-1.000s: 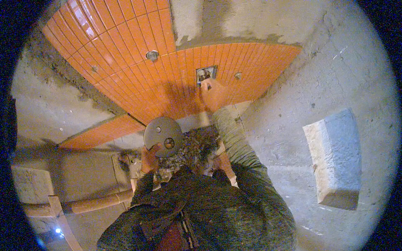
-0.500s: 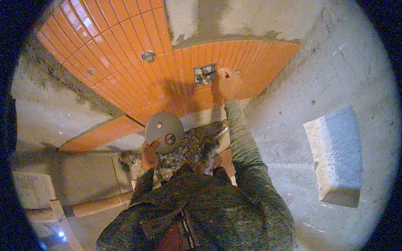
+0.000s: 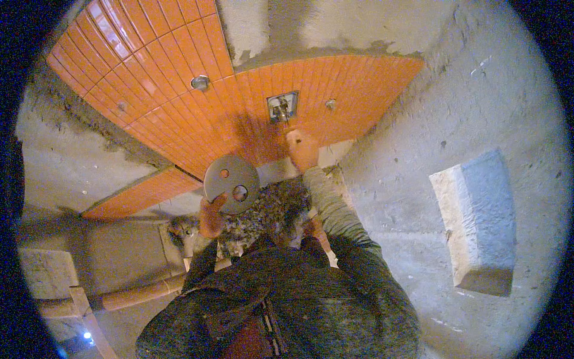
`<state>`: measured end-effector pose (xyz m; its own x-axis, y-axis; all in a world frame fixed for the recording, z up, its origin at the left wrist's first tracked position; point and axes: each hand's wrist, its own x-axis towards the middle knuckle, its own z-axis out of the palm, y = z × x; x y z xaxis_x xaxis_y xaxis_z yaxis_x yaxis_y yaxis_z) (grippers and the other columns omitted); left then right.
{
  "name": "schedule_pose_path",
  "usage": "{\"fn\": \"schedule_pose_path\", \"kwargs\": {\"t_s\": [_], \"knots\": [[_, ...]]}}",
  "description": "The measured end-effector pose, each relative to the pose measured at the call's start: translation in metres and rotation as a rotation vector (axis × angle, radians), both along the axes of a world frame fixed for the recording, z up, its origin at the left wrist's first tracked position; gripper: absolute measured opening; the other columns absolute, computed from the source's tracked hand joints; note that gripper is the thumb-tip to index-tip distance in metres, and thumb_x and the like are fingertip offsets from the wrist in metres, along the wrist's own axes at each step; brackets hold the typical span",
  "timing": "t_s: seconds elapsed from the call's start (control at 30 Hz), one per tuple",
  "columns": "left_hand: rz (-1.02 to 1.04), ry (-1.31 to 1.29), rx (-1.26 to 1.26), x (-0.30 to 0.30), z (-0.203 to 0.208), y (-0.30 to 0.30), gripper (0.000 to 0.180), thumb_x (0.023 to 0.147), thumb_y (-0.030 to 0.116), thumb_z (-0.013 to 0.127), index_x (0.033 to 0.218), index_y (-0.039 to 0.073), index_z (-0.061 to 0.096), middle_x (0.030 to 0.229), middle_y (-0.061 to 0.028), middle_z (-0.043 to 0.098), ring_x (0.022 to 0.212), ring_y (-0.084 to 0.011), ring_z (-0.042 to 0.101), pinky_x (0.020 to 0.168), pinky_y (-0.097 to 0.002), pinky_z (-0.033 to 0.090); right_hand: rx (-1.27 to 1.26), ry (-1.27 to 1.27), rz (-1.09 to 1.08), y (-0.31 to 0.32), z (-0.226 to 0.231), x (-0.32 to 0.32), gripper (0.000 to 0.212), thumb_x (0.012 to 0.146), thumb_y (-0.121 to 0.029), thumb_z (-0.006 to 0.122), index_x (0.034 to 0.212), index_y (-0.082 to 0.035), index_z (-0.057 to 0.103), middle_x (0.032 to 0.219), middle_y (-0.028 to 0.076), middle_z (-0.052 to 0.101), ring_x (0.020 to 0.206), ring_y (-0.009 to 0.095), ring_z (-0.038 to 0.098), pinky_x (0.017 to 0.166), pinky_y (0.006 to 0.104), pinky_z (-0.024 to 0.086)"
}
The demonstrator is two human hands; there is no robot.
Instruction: The person installs a shower head on a tiled wall by first connecting a metal pipe to the wall fixture, then attaching the shower head to the pipe, and finally securing the assembly with a screwdriver.
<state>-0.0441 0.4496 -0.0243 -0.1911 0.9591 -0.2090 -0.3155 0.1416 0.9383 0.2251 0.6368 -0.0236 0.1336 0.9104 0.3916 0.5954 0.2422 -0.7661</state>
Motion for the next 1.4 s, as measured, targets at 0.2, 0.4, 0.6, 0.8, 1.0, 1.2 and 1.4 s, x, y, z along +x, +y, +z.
{"fn": "schedule_pose_path", "kwargs": {"t_s": [0.2,0.4,0.6,0.8,1.0,1.2,1.4], "knots": [[0.051,-0.044,0.008,0.035,0.037,-0.006,0.03,0.091,0.006,0.07,0.12,-0.001,0.064,0.11,-0.0054,0.071,0.095,-0.0164,0.066,0.087,-0.0334,0.051,0.068,0.171,-0.09,0.048,0.029,0.057,0.02,0.091,-0.018,0.063,0.091,-0.002,0.075,0.084,0.012,0.074,0.082,0.021,0.072,0.076,0.0342,0.055],[0.07,-0.092,-0.028,0.044,0.034,-0.015,0.029,0.09,0.004,0.07,0.118,0.0,0.065,0.108,-0.006,0.071,0.095,-0.0162,0.066,0.086,-0.0328,0.051,0.211,0.065,0.135,0.021,0.11,0.033,0.018,0.092,-0.018,0.063,0.093,-0.002,0.072,0.091,0.013,0.072,0.084,0.025,0.071,0.075,0.0361,0.055],[0.203,-0.059,-0.025,0.044,0.029,-0.021,0.03,0.089,0.005,0.07,0.118,-0.001,0.065,0.107,-0.0058,0.071,0.092,-0.0155,0.066,0.084,-0.0322,0.051,0.173,-0.151,0.328,-0.017,0.034,-0.02,0.011,0.09,-0.015,0.066,0.09,-0.005,0.07,0.091,0.016,0.07,0.084,0.033,0.069,0.075,0.0419,0.055],[0.211,0.017,-0.034,0.052,0.05,-0.02,0.029,0.09,0.009,0.072,0.117,-0.001,0.066,0.107,-0.0058,0.071,0.092,-0.0149,0.065,0.084,-0.0323,0.051,-0.005,-0.279,0.144,0.027,-0.053,0.036,0.018,0.091,-0.023,0.065,0.086,-0.007,0.071,0.083,0.017,0.07,0.08,0.036,0.068,0.073,0.046,0.053],[0.18,-0.058,-0.009,0.054,0.044,-0.019,0.029,0.09,0.007,0.071,0.118,-0.001,0.065,0.109,-0.0074,0.071,0.095,-0.0159,0.065,0.087,-0.0324,0.051,-0.039,-0.026,-0.084,0.046,0.035,0.069,0.026,0.091,-0.031,0.065,0.092,-0.006,0.074,0.088,0.016,0.072,0.084,0.037,0.069,0.075,0.0464,0.054],[0.175,-0.063,-0.002,0.061,0.057,-0.021,0.031,0.089,0.007,0.072,0.119,-0.002,0.065,0.11,-0.0085,0.07,0.095,-0.017,0.066,0.088,-0.0332,0.051,0.104,-0.203,-0.043,0.074,0.036,0.079,0.026,0.091,-0.028,0.063,0.1,-0.007,0.077,0.089,0.013,0.074,0.082,0.033,0.071,0.071,0.0419,0.055],[0.17,-0.115,-0.003,0.056,0.054,-0.025,0.032,0.089,0.006,0.071,0.119,-0.002,0.064,0.111,-0.0081,0.07,0.097,-0.0169,0.066,0.088,-0.0342,0.052,-0.529,0.199,0.427,0.021,0.079,0.088,0.029,0.094,-0.023,0.065,0.115,-0.005,0.074,0.078,0.003,0.068,0.061,0.009,0.062,0.046,0.0256,0.046]]}}
